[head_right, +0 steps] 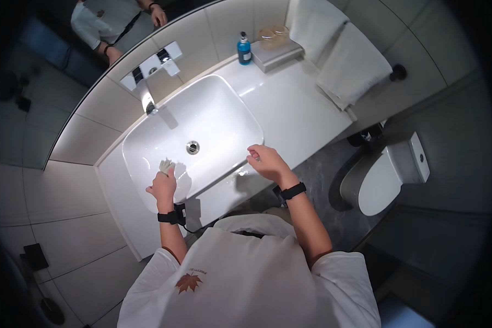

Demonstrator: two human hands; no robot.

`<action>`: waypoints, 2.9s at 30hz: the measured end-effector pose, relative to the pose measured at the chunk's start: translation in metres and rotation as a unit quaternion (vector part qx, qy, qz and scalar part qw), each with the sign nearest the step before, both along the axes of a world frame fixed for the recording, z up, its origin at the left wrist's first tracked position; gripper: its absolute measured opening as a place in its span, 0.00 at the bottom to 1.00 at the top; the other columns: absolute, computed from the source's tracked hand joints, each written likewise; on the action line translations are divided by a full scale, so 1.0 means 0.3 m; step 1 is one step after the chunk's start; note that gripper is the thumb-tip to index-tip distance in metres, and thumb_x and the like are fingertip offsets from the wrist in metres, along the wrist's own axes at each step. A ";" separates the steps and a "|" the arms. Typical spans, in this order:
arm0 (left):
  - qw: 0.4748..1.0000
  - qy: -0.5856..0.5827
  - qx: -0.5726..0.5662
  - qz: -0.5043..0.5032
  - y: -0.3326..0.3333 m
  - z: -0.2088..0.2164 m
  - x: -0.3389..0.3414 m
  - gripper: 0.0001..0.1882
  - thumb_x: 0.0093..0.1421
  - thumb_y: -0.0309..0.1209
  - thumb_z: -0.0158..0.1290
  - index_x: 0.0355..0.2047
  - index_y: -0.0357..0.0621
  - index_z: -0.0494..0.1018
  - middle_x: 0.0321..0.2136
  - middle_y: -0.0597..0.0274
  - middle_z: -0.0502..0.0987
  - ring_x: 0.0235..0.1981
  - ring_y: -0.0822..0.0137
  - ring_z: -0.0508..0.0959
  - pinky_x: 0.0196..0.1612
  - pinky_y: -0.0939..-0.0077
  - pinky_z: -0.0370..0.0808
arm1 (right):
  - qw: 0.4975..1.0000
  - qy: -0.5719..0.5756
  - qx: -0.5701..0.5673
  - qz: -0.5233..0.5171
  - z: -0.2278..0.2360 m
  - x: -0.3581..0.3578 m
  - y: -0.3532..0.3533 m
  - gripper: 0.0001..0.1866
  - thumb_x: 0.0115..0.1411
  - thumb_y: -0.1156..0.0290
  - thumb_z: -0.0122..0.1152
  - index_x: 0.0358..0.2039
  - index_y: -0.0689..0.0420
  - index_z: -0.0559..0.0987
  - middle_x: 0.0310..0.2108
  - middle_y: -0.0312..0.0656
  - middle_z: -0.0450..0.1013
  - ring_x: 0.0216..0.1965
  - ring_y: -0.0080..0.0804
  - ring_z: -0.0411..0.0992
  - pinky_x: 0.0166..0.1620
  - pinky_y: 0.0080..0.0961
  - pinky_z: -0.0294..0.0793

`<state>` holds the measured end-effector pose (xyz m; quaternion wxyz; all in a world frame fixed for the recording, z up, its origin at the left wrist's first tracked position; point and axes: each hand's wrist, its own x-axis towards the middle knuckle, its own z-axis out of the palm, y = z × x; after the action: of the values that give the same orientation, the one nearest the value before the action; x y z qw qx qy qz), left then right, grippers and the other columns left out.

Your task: The person wipes the countertop and edges surrounding a bathroom sink with a cloth, سپس washes the cloth under the faucet and uses it to wipe a glass door.

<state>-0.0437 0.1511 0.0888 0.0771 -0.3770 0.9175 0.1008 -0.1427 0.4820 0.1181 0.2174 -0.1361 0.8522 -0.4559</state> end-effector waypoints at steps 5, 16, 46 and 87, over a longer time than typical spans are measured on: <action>0.969 0.157 0.085 -0.170 0.299 0.140 -0.111 0.22 0.61 0.46 0.58 0.42 0.37 0.79 0.38 0.47 0.78 0.39 0.50 0.78 0.46 0.51 0.68 | 0.993 -0.056 -0.047 -0.088 0.077 0.060 0.211 0.20 0.65 0.63 0.58 0.50 0.66 0.76 0.42 0.51 0.79 0.45 0.40 0.77 0.50 0.31 0.76; 0.706 0.184 0.434 -0.528 1.254 0.241 -0.213 0.20 0.53 0.18 0.59 0.48 0.41 0.75 0.51 0.52 0.74 0.54 0.53 0.75 0.55 0.66 0.73 | 0.903 -0.071 -0.336 -0.259 0.005 0.318 0.784 0.20 0.67 0.65 0.60 0.57 0.59 0.75 0.41 0.34 0.76 0.39 0.19 0.72 0.42 0.18 0.73; 0.457 -0.104 0.603 -0.645 2.540 0.175 -0.415 0.11 0.70 0.36 0.51 0.40 0.41 0.73 0.26 0.69 0.76 0.27 0.81 0.70 0.28 0.81 0.67 | 0.503 0.214 -0.271 -0.793 0.195 0.536 1.557 0.10 0.69 0.68 0.56 0.41 0.62 0.77 0.31 0.28 0.72 0.31 0.12 0.65 0.36 0.13 0.65; 0.274 -0.540 0.545 -0.579 3.466 0.101 1.111 0.20 0.63 0.24 0.58 0.55 0.44 0.68 0.35 0.62 0.81 0.36 0.74 0.79 0.41 0.80 0.74 | 0.200 0.282 -0.260 -0.902 -0.101 2.171 1.965 0.11 0.64 0.74 0.61 0.46 0.61 0.81 0.40 0.31 0.77 0.41 0.16 0.71 0.47 0.18 0.69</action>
<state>0.2895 1.1910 0.1190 0.7807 0.4159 0.3731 0.2798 0.5085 1.0715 0.0877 -0.6429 0.5560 0.2361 -0.4709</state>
